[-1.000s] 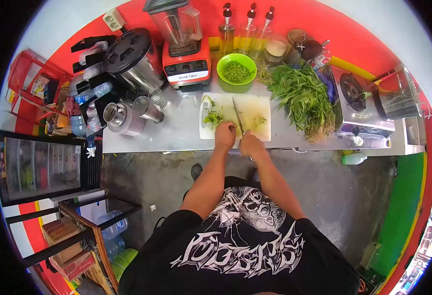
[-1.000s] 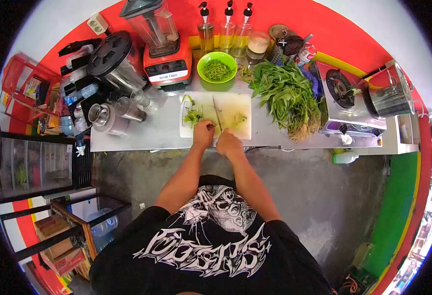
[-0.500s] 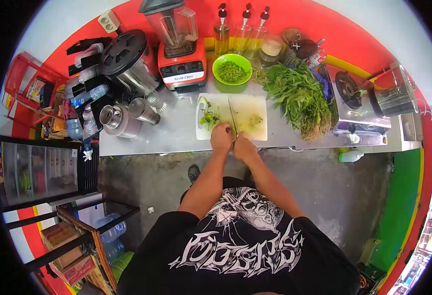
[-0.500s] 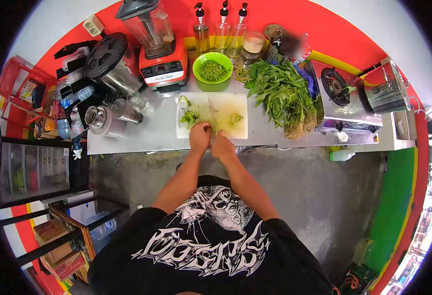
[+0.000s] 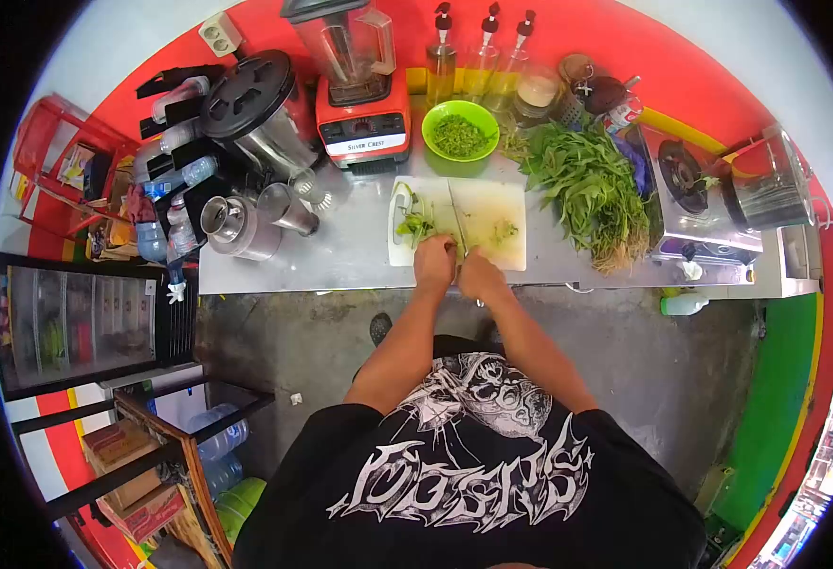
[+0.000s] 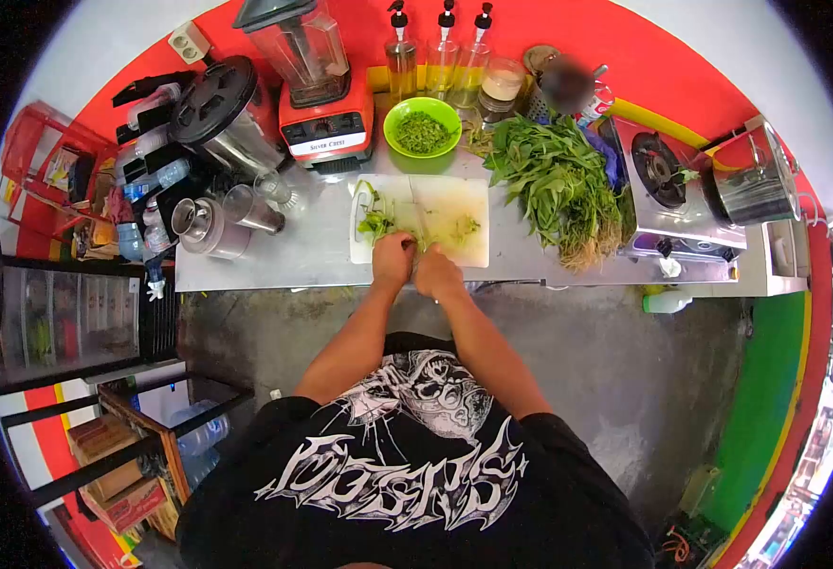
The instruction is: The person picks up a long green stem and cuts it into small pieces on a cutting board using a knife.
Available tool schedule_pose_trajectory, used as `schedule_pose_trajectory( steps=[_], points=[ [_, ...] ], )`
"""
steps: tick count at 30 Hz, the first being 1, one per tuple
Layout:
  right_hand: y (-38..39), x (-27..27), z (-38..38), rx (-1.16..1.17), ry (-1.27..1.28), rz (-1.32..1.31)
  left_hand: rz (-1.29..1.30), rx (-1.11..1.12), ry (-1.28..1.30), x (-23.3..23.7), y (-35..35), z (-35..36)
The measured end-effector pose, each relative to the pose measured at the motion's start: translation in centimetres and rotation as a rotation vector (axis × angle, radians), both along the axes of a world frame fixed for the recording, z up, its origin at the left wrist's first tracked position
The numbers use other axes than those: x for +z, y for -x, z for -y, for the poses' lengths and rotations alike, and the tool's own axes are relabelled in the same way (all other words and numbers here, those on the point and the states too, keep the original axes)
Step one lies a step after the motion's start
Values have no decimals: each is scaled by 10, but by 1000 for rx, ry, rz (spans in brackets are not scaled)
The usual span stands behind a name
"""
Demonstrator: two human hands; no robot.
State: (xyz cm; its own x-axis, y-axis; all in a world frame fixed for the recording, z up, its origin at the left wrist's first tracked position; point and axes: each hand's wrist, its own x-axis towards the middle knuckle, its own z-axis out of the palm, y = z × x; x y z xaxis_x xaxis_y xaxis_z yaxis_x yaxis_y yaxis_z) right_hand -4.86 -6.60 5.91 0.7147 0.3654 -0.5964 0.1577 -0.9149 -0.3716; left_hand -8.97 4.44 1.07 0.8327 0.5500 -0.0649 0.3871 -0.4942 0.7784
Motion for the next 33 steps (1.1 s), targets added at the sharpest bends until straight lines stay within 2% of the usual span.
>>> schedule_pose_trajectory(
  steps=[7, 13, 14, 15, 17, 18, 20, 23, 24, 26, 27, 29, 30, 33],
  points=[
    [11, -11, 1, -64, -48, 12, -2, -42, -63, -3, -5, -3],
    [-29, -13, -7, -5, -62, 40, 3, -48, -26, -6, -4, -4],
    [-46, -36, -8, 105, -8, -7, 4, -29, -30, -5, -4, -3],
    [-54, -25, -10, 107, -7, -7, 4, -27, -29, -5, -4, -2],
    [-64, 19, -14, 154, 23, -242, -23, 8, -19, -1, -4, 0],
    [-67, 23, -18, 158, 25, -244, -25, 11, -18, -1, -4, 0],
    [-72, 29, -26, 420, 269, -195, -70, 29, 9, 1, -5, 1],
    [-101, -46, -25, 552, 330, -69, -6, 55, 6, -10, -9, 2],
    [-98, -41, -25, 556, 330, -75, -12, 58, 8, -8, -7, 3],
    [-86, -11, -31, 380, 277, -94, -19, 85, -6, 4, -7, 5],
    [-73, 3, -34, 380, 273, -95, -20, 85, -10, 3, -10, 2],
    [-36, 22, -34, 18, 130, 64, -2, 121, -38, -2, -16, 0],
    [-25, 25, -38, -108, 138, 18, -3, 119, -37, -3, -18, -2],
    [-13, 8, -29, -174, 123, 21, -2, 112, 13, -6, -21, -5]
  ],
)
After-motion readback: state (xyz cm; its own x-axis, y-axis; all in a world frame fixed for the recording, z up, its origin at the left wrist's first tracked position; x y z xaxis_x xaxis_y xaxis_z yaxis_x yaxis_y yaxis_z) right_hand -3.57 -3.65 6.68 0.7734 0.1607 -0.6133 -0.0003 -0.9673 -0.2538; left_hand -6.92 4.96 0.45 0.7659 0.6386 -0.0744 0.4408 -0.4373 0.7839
